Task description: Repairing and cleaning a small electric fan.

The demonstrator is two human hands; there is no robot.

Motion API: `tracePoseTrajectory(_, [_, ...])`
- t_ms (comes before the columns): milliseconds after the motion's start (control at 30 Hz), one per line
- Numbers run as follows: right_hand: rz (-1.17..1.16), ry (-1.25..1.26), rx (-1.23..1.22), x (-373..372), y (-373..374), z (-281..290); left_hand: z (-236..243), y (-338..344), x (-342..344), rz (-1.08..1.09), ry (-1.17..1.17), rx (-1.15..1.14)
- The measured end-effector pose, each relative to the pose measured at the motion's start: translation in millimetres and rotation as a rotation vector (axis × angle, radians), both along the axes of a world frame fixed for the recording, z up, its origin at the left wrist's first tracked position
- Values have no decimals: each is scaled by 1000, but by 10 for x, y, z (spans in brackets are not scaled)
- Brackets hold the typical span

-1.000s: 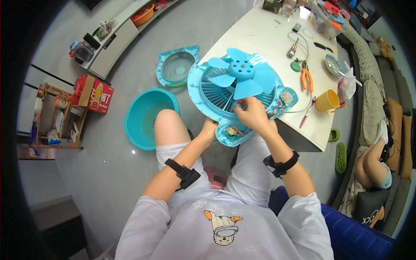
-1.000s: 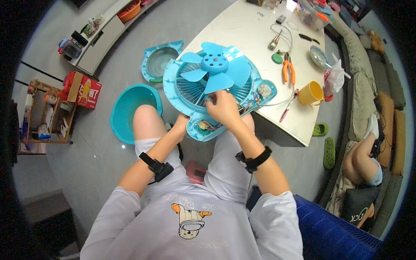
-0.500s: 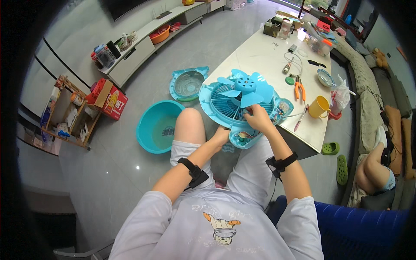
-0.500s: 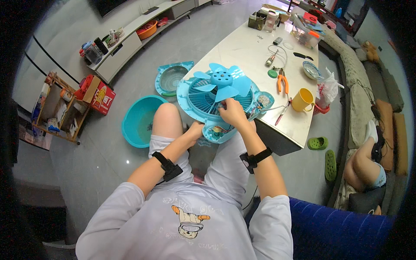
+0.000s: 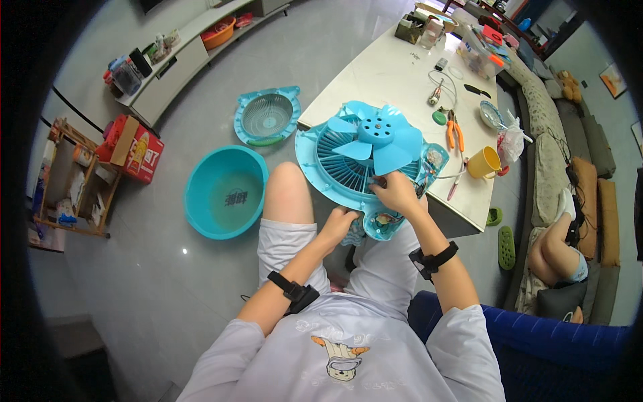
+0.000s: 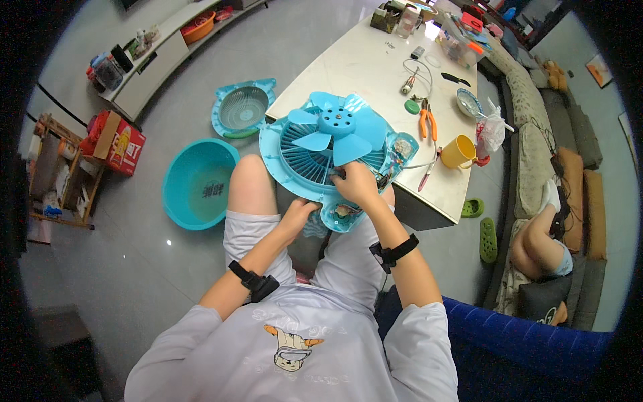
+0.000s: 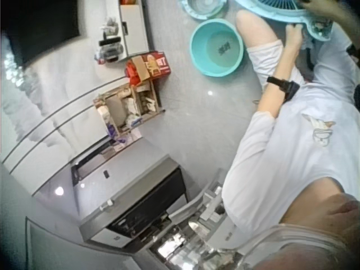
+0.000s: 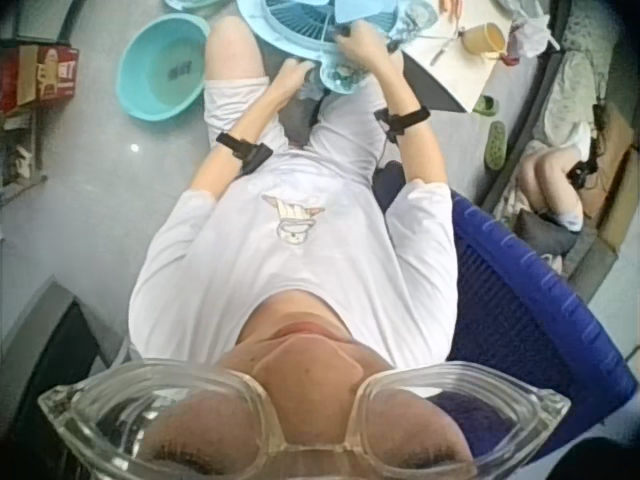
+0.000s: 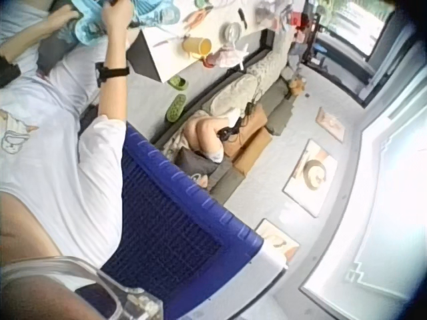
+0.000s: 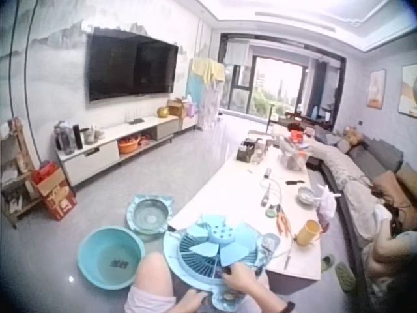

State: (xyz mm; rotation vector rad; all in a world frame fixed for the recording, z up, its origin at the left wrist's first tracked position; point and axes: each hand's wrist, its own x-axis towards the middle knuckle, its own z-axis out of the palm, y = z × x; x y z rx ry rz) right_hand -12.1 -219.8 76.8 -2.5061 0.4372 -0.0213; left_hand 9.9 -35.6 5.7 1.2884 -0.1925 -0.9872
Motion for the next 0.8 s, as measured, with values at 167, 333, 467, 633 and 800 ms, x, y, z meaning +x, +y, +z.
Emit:
tracePoseTrajectory(167, [-9,-8,-86,37,67,51,-44,-65,-9,132,-186,-72])
tracePoseTrajectory(333, [-132,-264,-43,66,81,-85,-122,-194,59,153,-141,20])
tracePoseTrajectory(467, [-131,-100,184,75,54,-8,-81,-139,-3,211,17,-30])
tracePoseTrajectory(633, [-19,-5,22,51,68,19,-107,40,15,-1,69,-74])
tracePoseTrajectory(800, [-122,-65,368,132,55,10,-280,-70,9,112,-157,-52])
